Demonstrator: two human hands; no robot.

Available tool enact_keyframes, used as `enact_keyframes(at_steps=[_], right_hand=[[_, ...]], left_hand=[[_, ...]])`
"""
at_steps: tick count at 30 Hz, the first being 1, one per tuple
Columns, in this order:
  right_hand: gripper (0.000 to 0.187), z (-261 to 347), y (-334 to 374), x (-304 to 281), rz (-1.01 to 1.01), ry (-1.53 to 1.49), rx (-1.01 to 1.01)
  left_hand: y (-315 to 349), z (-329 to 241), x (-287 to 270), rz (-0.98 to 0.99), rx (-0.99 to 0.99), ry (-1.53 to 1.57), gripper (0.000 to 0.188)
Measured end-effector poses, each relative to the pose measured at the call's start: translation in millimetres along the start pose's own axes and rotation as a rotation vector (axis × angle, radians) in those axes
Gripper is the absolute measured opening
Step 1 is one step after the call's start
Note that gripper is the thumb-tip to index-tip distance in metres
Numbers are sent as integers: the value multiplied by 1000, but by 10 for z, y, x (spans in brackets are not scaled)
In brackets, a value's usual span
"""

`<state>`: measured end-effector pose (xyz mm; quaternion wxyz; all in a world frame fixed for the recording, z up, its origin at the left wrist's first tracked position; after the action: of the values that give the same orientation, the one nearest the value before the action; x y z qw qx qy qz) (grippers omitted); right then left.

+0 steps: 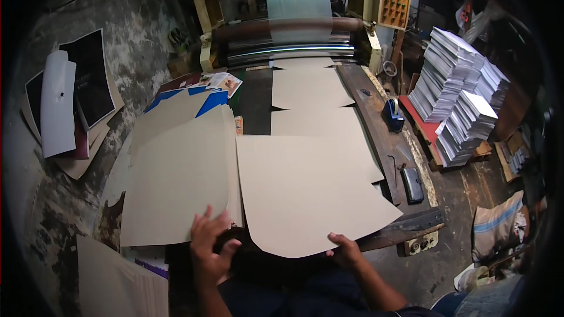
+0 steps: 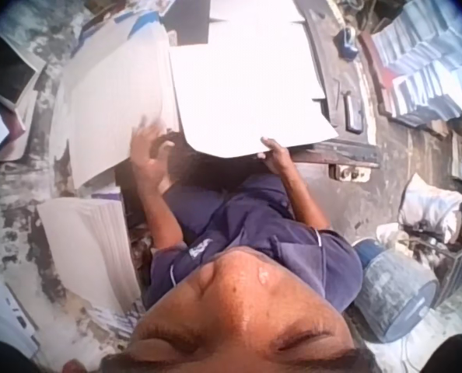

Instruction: The person picks up paper sheets from a stack and feeds them one at a time into a rolling machine. The person handles the paper by hand, aligning it on the machine's intake surface before it is pulled into the rollers.

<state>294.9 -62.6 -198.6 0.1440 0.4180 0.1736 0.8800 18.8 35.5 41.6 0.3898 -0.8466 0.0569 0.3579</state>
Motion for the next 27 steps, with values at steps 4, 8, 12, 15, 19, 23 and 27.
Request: enact_keyframes(at_steps=[4,8,12,15,19,23,27], right_hand=[[32,-535,112,-416,0,101,83],[39,-743,427,-399,12,144,139],[43,-827,716,-343,33,166,215],[45,-852,819,-339,60,161,223],[47,-841,764,-316,86,91,191],[50,-683,514,-262,32,21,136],[54,-596,215,-317,13,-41,118]], left_hand=[[1,425,-31,-1,-207,173,48],[118,691,31,28,-408,291,40],[149,776,46,53,-463,327,37],[162,845,82,84,-487,388,37],[161,876,78,52,-528,446,33],[217,997,76,-57,-570,405,32],[186,818,76,-261,-548,277,27]])
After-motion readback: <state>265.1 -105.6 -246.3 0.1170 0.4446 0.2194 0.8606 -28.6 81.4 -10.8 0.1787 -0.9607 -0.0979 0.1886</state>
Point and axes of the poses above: each hand's wrist, its own y-axis away from the middle knuckle, its own x-axis out of the palm, z = x × y, the point moved 8 cm from there along -y, towards the middle knuckle, and after that the axes turned 4 degrees about -y, right-handed, at the moved point
